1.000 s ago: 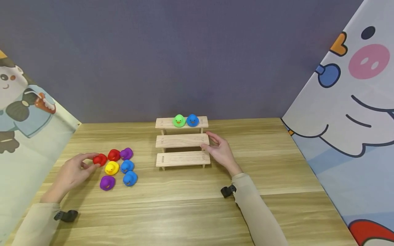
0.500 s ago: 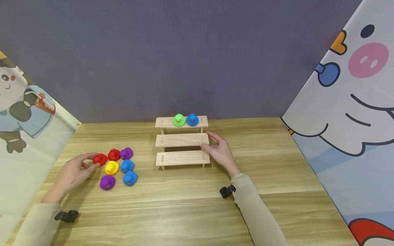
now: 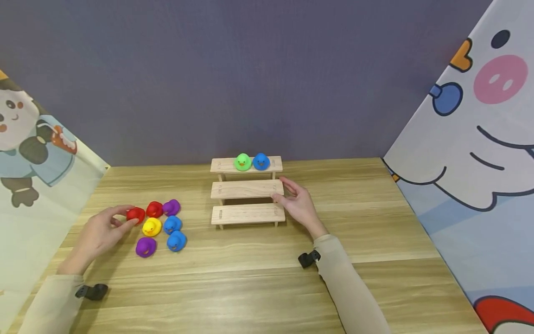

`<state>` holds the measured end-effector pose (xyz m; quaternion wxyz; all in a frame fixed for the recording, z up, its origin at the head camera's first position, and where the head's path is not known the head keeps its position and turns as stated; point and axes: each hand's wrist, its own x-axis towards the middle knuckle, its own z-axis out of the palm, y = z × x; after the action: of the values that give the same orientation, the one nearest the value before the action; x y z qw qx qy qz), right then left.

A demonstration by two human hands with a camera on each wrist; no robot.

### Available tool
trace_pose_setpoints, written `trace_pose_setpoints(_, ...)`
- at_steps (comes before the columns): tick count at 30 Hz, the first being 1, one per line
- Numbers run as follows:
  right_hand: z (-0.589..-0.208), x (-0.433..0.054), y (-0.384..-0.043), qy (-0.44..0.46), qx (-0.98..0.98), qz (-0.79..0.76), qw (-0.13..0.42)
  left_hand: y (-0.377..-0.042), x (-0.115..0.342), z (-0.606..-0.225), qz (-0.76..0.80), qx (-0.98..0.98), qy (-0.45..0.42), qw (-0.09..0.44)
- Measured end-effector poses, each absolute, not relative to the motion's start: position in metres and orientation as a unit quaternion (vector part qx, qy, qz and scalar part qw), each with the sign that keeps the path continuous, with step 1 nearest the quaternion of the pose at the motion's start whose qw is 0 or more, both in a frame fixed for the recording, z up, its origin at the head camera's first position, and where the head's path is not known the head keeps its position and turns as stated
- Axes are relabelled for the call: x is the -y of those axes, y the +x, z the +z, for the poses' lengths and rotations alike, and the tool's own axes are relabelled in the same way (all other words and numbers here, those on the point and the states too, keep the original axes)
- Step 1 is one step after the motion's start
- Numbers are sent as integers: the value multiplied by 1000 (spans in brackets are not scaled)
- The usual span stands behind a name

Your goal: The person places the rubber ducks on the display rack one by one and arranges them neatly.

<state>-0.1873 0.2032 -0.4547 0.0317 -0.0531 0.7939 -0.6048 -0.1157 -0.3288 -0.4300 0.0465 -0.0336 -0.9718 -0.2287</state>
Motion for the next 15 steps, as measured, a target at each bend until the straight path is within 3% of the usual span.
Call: trace_pose_setpoints(15,-457,-204,-190,-52,-794,-605,33,-116,324,-421,-239,968,-5,72)
